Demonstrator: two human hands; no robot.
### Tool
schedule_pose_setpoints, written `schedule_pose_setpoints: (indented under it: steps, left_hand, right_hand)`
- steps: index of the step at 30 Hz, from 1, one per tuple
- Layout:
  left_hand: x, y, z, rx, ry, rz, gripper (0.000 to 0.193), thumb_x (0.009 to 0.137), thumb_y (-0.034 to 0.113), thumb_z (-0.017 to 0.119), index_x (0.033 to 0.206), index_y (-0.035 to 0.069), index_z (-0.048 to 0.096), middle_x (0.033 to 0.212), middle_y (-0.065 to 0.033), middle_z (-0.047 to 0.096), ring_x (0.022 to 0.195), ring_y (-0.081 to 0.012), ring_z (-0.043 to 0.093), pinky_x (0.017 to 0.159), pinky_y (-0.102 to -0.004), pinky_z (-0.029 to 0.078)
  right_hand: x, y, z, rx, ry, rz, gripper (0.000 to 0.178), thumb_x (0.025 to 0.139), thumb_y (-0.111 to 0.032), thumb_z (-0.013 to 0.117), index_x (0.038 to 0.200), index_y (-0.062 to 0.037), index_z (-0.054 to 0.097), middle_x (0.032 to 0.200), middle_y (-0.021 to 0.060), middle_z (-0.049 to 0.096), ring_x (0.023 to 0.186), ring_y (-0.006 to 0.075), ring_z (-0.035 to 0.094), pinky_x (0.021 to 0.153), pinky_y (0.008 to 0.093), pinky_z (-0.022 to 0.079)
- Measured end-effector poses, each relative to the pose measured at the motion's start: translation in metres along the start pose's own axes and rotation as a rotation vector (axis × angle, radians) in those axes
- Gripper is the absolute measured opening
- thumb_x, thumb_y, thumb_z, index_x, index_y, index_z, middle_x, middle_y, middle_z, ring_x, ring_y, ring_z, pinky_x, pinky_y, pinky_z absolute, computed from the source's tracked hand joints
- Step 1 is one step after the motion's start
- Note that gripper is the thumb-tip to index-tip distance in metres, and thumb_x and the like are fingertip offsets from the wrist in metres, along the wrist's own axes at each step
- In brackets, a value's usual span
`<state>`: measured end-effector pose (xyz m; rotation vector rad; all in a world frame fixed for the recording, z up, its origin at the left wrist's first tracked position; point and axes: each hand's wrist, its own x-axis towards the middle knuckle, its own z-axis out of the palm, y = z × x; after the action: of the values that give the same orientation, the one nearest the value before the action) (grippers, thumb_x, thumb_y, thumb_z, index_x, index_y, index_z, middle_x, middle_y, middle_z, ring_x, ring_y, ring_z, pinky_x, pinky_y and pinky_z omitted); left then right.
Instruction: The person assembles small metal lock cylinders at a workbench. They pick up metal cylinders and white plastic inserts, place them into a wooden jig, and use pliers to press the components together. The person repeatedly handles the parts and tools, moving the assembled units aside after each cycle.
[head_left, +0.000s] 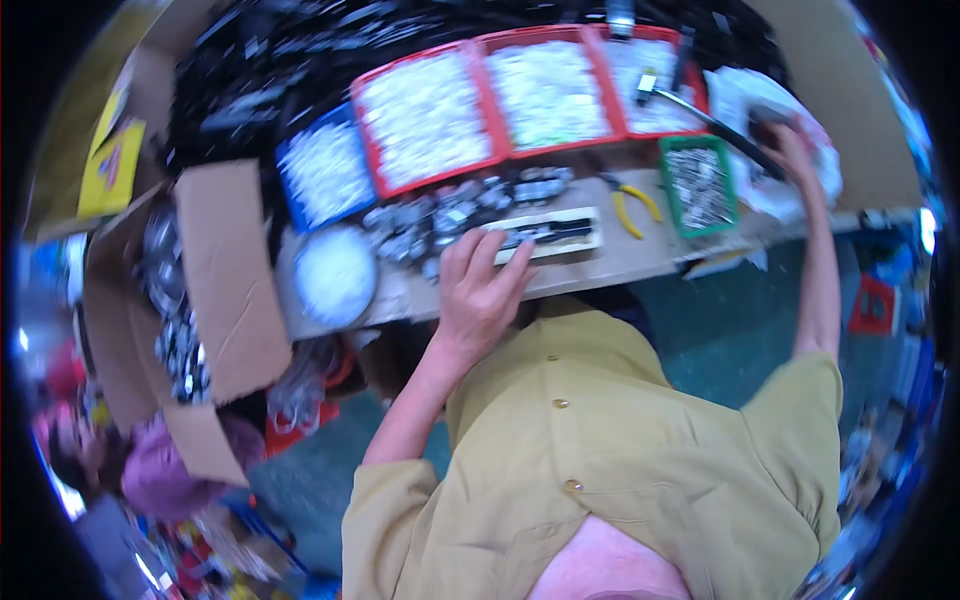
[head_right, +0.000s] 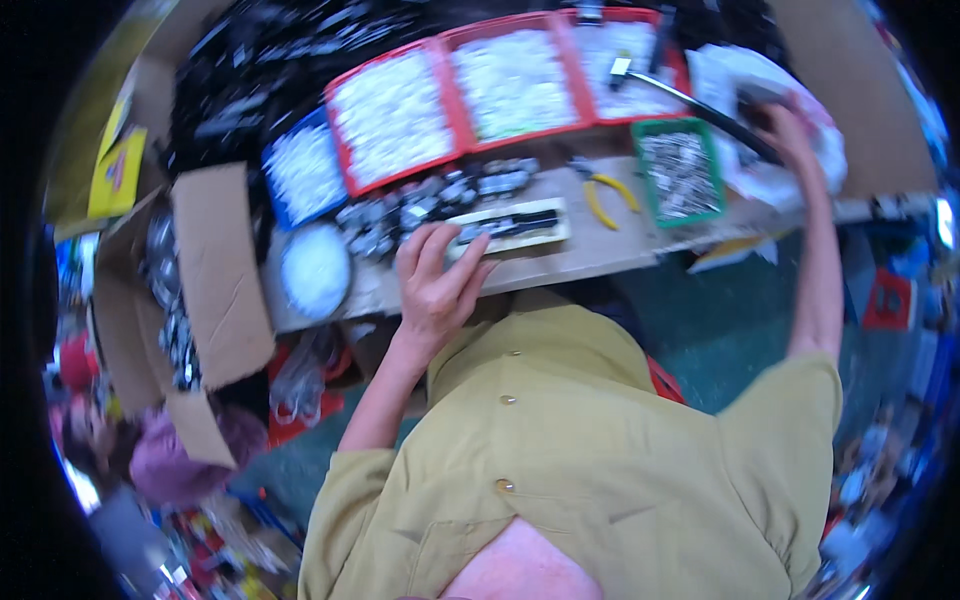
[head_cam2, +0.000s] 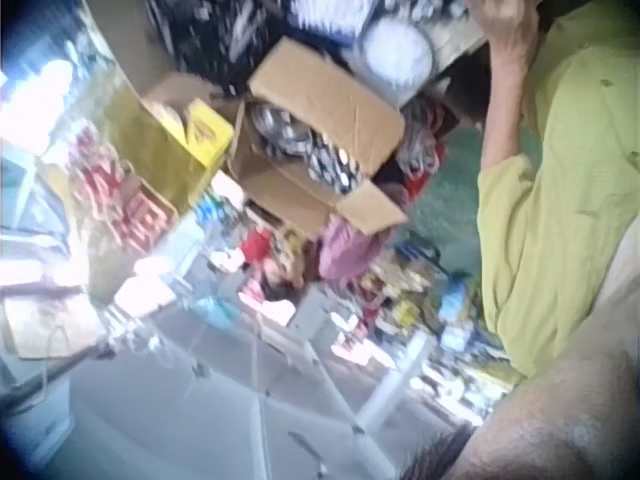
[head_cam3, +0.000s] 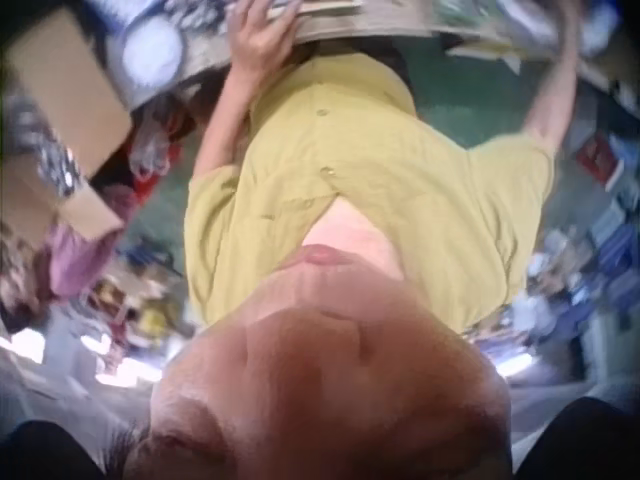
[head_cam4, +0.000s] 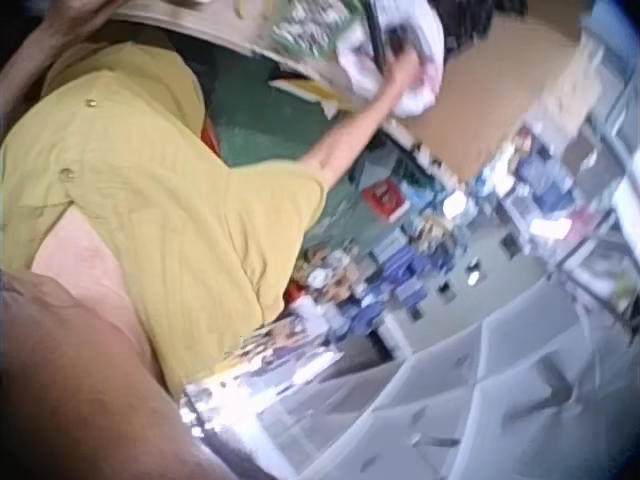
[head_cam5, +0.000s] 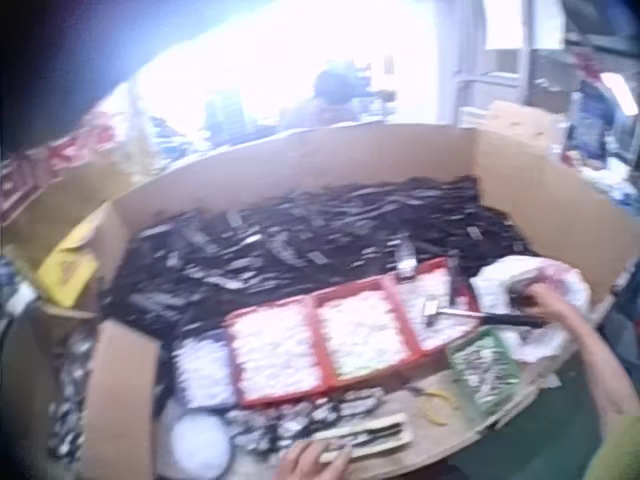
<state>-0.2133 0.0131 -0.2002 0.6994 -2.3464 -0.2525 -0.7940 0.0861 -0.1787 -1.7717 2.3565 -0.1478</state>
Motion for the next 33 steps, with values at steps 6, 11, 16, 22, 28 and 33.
schedule_pose_setpoints:
  steps: [6, 11, 16, 22, 28, 33]
  left_hand:
    - [0.018, -0.054, -0.059, 0.155, 0.152, -0.202, 0.027, 0.072, 0.009, 0.08, 0.099, 0.008, 0.074, 0.097, -0.0092, 0.062, 0.098, -0.0295, 0.055, 0.088, -0.0421, 0.044]
    - [0.03, -0.127, -0.093, 0.373, 0.199, -0.285, 0.019, 0.078, 0.01, 0.075, 0.095, 0.003, 0.074, 0.091, -0.0124, 0.063, 0.094, -0.0312, 0.055, 0.083, -0.0423, 0.044]
    - [0.054, -0.191, -0.101, 0.457, 0.158, -0.404, 0.024, 0.08, 0.014, 0.074, 0.101, 0.003, 0.075, 0.094, -0.0149, 0.065, 0.095, -0.031, 0.056, 0.083, -0.0409, 0.045]
    - [0.069, -0.228, -0.083, 0.511, 0.151, -0.39, 0.025, 0.077, 0.016, 0.078, 0.099, 0.004, 0.076, 0.092, -0.0121, 0.068, 0.093, -0.0312, 0.057, 0.085, -0.0398, 0.047]
    - [0.067, -0.221, -0.084, 0.472, 0.193, -0.332, 0.019, 0.075, 0.015, 0.08, 0.09, 0.003, 0.076, 0.088, -0.0105, 0.071, 0.095, -0.0288, 0.058, 0.081, -0.039, 0.049]
    - [0.075, -0.205, -0.103, 0.246, 0.349, -0.463, 0.021, 0.075, 0.019, 0.081, 0.084, 0.001, 0.076, 0.08, -0.01, 0.071, 0.083, -0.0248, 0.062, 0.075, -0.0371, 0.05]
  right_hand:
    - [0.009, 0.045, 0.012, -0.007, -0.007, 0.035, 0.036, 0.077, -0.005, 0.067, 0.112, 0.002, 0.065, 0.108, 0.0191, 0.069, 0.102, 0.0315, 0.067, 0.092, 0.0405, 0.05]
    - [0.014, 0.047, 0.022, -0.216, 0.118, -0.039, 0.034, 0.077, -0.004, 0.067, 0.11, 0.0016, 0.065, 0.1, 0.022, 0.068, 0.099, 0.0381, 0.065, 0.088, 0.045, 0.05]
    - [0.009, 0.046, 0.022, -0.184, 0.132, -0.084, 0.029, 0.082, -0.002, 0.06, 0.109, 0.0035, 0.066, 0.101, 0.0233, 0.068, 0.095, 0.038, 0.067, 0.084, 0.0432, 0.05]
    - [-0.002, 0.028, 0.018, -0.133, 0.131, -0.125, 0.027, 0.08, -0.001, 0.06, 0.106, 0.004, 0.067, 0.099, 0.0243, 0.067, 0.094, 0.0408, 0.065, 0.083, 0.0462, 0.048]
    - [-0.005, -0.01, -0.001, -0.157, 0.069, -0.065, 0.028, 0.076, -0.001, 0.064, 0.104, 0.0053, 0.068, 0.098, 0.0251, 0.066, 0.093, 0.0398, 0.065, 0.083, 0.0446, 0.048]
    - [0.0, 0.007, 0.002, -0.093, -0.009, -0.02, 0.028, 0.075, -0.001, 0.066, 0.103, 0.0052, 0.069, 0.093, 0.025, 0.066, 0.09, 0.0399, 0.066, 0.08, 0.0439, 0.049]
